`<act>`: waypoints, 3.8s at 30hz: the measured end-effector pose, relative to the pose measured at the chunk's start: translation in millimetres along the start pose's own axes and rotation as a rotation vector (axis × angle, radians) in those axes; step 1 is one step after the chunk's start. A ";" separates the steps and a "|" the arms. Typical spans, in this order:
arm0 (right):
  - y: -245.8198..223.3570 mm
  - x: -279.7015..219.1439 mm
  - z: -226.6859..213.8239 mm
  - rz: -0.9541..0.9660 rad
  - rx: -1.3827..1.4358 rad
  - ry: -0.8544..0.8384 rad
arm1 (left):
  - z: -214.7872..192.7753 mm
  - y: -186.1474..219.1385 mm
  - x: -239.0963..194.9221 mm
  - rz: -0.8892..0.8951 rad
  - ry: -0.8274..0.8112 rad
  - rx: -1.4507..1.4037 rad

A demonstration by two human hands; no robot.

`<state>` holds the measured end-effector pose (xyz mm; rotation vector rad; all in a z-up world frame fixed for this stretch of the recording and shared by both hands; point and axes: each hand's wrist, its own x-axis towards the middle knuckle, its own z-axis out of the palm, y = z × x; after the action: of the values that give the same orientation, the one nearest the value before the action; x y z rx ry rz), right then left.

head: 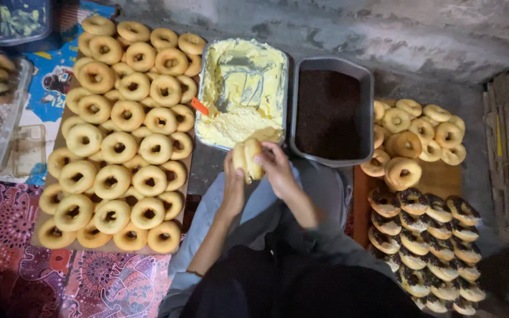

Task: The person sits on the floor and repeatedly picks up plain donuts, dips them into a yellow filling, then into a dark topping, and places them on a growing stack. The process is repeated continuously throughout the clip.

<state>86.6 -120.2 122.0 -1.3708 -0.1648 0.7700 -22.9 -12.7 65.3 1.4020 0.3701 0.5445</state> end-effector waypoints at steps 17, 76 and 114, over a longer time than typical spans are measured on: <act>-30.1 -18.3 -50.5 -0.936 -1.034 -0.147 | -13.0 23.0 9.0 -0.517 -0.018 -1.017; -2.3 -112.8 -676.5 -0.150 0.292 1.229 | 187.6 -32.6 37.3 -0.811 -0.165 -0.656; 93.0 189.3 -289.6 -0.241 -0.835 0.183 | -56.8 64.4 53.1 -0.143 0.023 -0.875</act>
<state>345.4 -246.9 -90.9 -2.1490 -0.5395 0.3640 -19.5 69.0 124.7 0.5221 0.2019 0.5135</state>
